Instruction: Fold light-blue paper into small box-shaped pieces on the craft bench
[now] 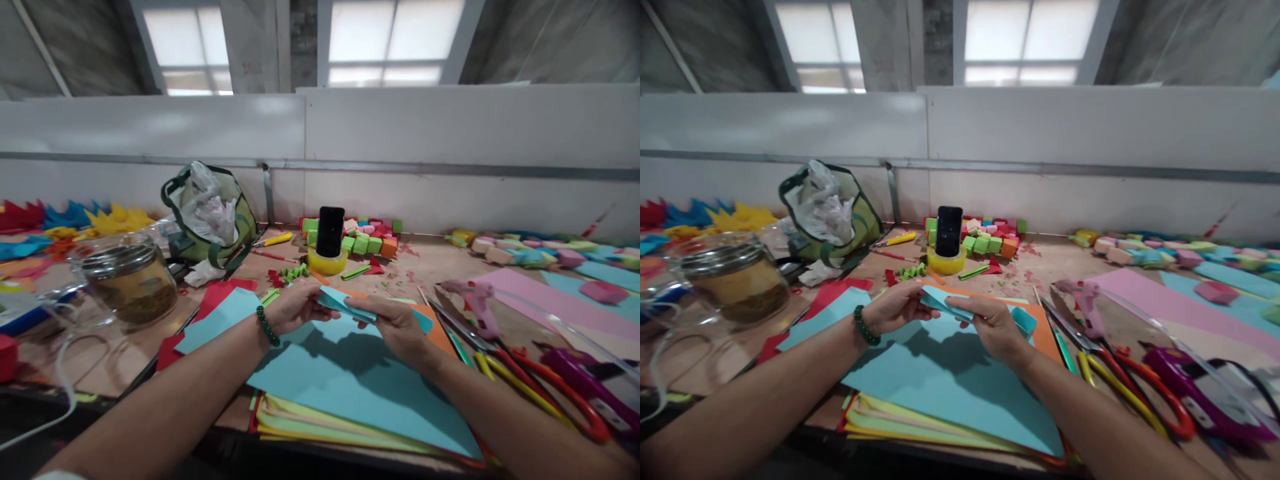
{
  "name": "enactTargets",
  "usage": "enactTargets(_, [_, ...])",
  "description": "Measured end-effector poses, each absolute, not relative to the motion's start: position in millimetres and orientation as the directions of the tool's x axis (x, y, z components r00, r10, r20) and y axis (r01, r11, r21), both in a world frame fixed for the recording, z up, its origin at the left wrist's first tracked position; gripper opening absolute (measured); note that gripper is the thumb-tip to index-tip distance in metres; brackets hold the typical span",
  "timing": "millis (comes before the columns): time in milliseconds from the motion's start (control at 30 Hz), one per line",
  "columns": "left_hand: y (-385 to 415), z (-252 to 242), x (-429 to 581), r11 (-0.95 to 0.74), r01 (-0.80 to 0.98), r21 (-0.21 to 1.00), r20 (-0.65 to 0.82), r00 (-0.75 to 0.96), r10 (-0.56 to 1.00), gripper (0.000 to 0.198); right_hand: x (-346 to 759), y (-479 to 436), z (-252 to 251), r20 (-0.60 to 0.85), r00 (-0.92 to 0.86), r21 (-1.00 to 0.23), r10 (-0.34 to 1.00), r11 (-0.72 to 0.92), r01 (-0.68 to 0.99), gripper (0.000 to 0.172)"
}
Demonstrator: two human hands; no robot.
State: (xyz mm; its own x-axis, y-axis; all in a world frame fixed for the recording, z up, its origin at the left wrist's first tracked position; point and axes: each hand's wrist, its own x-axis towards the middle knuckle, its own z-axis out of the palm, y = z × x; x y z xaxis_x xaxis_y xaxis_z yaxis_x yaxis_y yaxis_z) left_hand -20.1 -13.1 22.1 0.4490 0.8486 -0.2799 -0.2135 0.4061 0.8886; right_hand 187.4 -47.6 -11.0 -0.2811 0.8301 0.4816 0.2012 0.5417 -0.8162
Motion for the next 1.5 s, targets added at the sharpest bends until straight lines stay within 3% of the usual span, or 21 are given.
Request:
enactTargets(100, [-10,22,-23,0.435,-0.216,0.874,-0.298,0.468,0.832,0.016,187,-49,-7,0.517,-0.300,-0.771,0.802,0.588,0.244,0.043])
enactTargets(267, [-6,26,-30,0.421,-0.222,0.879,-0.273,0.490,0.828,0.011,184,-51,2,0.435,-0.260,-0.847,0.862,0.489,0.209,0.042])
enactTargets(500, [0,29,-39,0.343,-0.053,0.938,-0.263,0.537,0.801,0.033,183,-52,3,0.399,-0.262,-0.862,0.879,0.457,0.220,0.042])
enactTargets(667, [-2,32,-39,0.333,-0.073,0.940,-0.240,0.552,0.799,0.045,184,-51,0,0.407,-0.242,-0.835,0.881,0.466,0.294,0.046])
enactTargets(933, [-5,33,-38,0.233,-0.022,0.972,-0.192,0.494,0.848,0.063,190,-50,-10,0.471,-0.372,-0.713,0.800,0.594,0.374,0.044])
enactTargets(1233, [-5,31,-40,0.226,-0.072,0.971,-0.149,0.557,0.817,0.076,186,-51,-7,0.471,-0.288,-0.757,0.834,0.550,0.354,0.042])
enactTargets(1367, [-7,27,-37,0.227,-0.116,0.967,-0.082,0.704,0.705,0.047,183,-50,-3,0.484,-0.111,-0.808,0.868,0.492,0.325,0.042])
enactTargets(1500, [-10,24,-31,0.266,-0.125,0.956,-0.112,0.681,0.724,0.023,181,-52,0,0.473,-0.133,-0.812,0.871,0.490,0.317,0.040])
